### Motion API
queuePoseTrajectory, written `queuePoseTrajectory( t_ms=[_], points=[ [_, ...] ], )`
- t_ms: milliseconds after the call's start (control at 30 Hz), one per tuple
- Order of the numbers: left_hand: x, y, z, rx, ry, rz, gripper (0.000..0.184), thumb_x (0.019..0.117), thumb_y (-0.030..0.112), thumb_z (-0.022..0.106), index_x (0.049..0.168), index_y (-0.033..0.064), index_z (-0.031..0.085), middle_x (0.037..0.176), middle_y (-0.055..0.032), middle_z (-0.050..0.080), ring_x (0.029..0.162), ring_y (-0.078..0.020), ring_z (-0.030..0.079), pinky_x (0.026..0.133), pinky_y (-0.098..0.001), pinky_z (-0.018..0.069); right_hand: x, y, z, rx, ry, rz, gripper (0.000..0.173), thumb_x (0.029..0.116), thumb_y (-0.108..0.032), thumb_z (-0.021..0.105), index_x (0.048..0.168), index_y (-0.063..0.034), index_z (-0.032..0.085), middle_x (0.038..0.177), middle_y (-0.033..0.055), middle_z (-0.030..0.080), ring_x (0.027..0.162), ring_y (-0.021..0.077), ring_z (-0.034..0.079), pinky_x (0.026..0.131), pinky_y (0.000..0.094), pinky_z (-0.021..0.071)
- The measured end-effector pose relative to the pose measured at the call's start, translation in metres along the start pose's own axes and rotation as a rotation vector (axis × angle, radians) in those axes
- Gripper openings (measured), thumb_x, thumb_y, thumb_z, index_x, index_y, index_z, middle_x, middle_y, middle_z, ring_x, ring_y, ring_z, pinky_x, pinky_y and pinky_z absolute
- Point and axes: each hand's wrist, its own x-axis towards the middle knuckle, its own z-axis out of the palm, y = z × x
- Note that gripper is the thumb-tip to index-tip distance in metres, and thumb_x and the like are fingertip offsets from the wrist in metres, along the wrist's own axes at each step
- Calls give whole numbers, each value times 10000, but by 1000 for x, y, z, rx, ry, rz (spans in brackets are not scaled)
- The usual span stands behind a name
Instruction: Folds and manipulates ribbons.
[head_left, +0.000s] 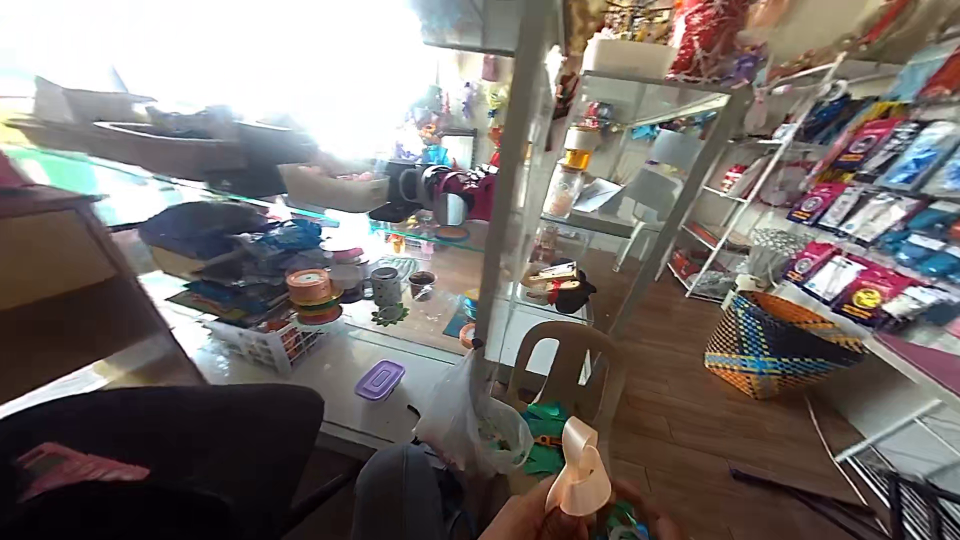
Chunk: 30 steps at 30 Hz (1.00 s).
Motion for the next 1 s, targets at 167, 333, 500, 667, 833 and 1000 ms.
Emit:
queuePoseTrajectory(
  t_ms=[167,333,500,667,833,1000],
  points=[
    [0,-4,12,170,-100,-55,298,1097,150,429,1143,-96,591,889,-75,668,799,-55,631,761,-250,532,26,-39,-5,-193,284,-448,532,919,-319,776,1363,-250,492,1437,-66,552,1402,80,457,1163,348,397],
    [-5,-5,16,243,-171,-88,314,1095,178,443,1097,-92,603,831,-96,642,747,-93,617,718,-286,528,37,-46,3,-258,446,-484,419,944,-332,732,1299,-237,532,1357,-80,565,1331,51,491,1106,278,432],
    [-8,-9,11,154,-221,-127,337,1105,213,420,1085,-80,584,832,-62,612,728,-56,580,674,-254,501,50,-43,-14,-191,457,-438,484,887,-371,803,1285,-217,573,1320,-41,599,1259,73,564,1016,252,521],
    [-5,-21,8,-100,-215,-133,338,1100,343,421,1083,44,578,834,92,562,698,65,491,626,-145,427,59,-33,-11,-153,419,-404,413,936,-349,753,1263,-160,586,1284,8,622,1215,84,598,1005,251,531],
    [0,-37,-3,-84,-178,-164,276,1108,280,418,1078,64,588,792,111,531,644,67,446,587,-136,393,74,-14,-18,-144,163,-419,403,992,-374,668,1292,-119,583,1285,39,632,1231,106,591,1035,294,517],
    [19,-76,-34,-87,-124,-224,256,1099,347,432,1044,153,590,765,152,517,631,78,459,579,-120,413,119,30,-71,72,-285,2,771,829,-462,807,1428,-67,526,1474,41,537,1329,108,519,1049,315,492]
  ],
)
